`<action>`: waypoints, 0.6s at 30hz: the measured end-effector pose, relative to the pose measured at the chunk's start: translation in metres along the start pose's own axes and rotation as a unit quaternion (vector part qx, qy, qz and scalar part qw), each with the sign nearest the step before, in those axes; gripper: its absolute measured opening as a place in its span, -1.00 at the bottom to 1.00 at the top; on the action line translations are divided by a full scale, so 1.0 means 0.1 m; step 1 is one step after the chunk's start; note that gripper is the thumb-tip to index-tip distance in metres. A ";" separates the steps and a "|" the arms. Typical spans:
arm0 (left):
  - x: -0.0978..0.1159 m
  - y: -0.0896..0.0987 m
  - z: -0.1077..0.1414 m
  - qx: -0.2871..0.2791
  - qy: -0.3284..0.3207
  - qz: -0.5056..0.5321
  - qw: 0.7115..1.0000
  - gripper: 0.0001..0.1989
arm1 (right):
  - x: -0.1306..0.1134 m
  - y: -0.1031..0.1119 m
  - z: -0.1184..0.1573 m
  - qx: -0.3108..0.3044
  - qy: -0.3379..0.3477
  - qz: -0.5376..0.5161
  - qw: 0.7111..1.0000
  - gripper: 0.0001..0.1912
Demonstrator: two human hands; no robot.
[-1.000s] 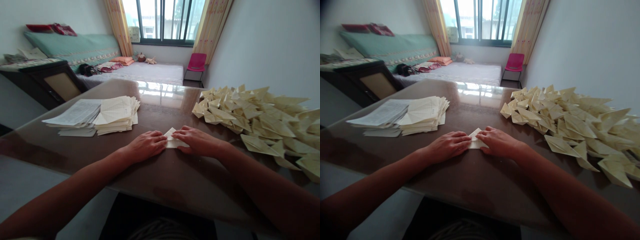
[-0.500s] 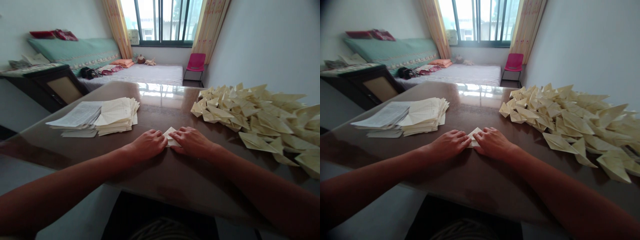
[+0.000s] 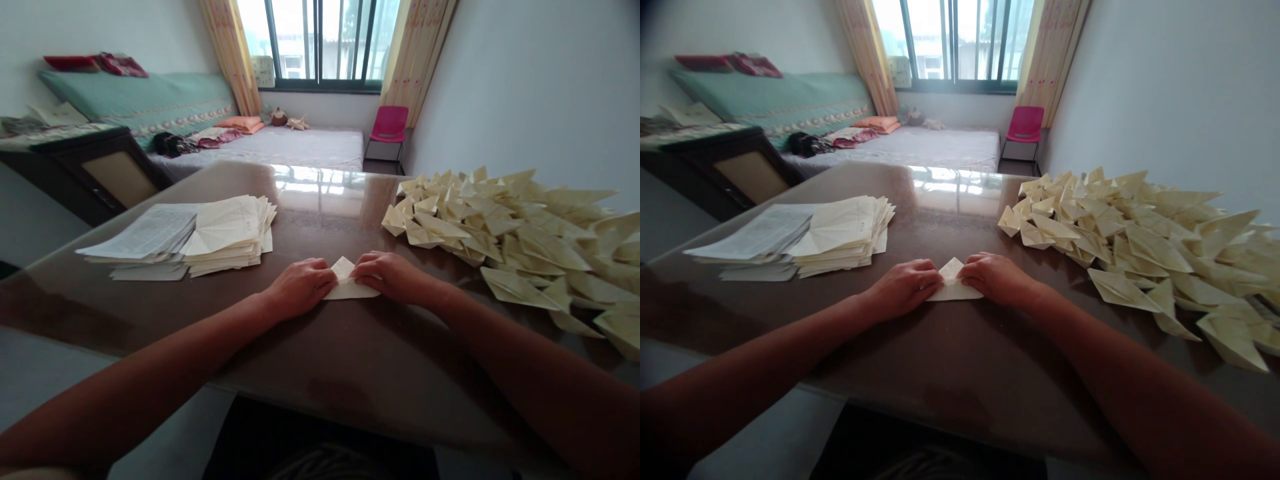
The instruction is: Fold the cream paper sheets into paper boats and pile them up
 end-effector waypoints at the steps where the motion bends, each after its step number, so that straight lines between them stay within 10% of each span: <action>1: -0.04 0.01 0.00 0.006 0.012 0.020 1.000 -0.71 | 0.04 -0.02 -0.01 -0.001 -0.003 -0.021 1.000 -0.75; 18: -0.27 -0.03 -0.04 0.030 0.113 0.039 0.992 -0.71 | 0.37 -0.15 0.03 -0.070 -0.173 0.082 0.979 -0.76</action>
Point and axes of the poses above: each hand's wrist, its own z-axis away from the middle knuckle, its own y-axis out of the back of the hand, x = y × z, the point moved 9 cm from there along -z, towards the middle knuckle, and after that the axes turned 15 degrees about z, right-handed, at the moved point
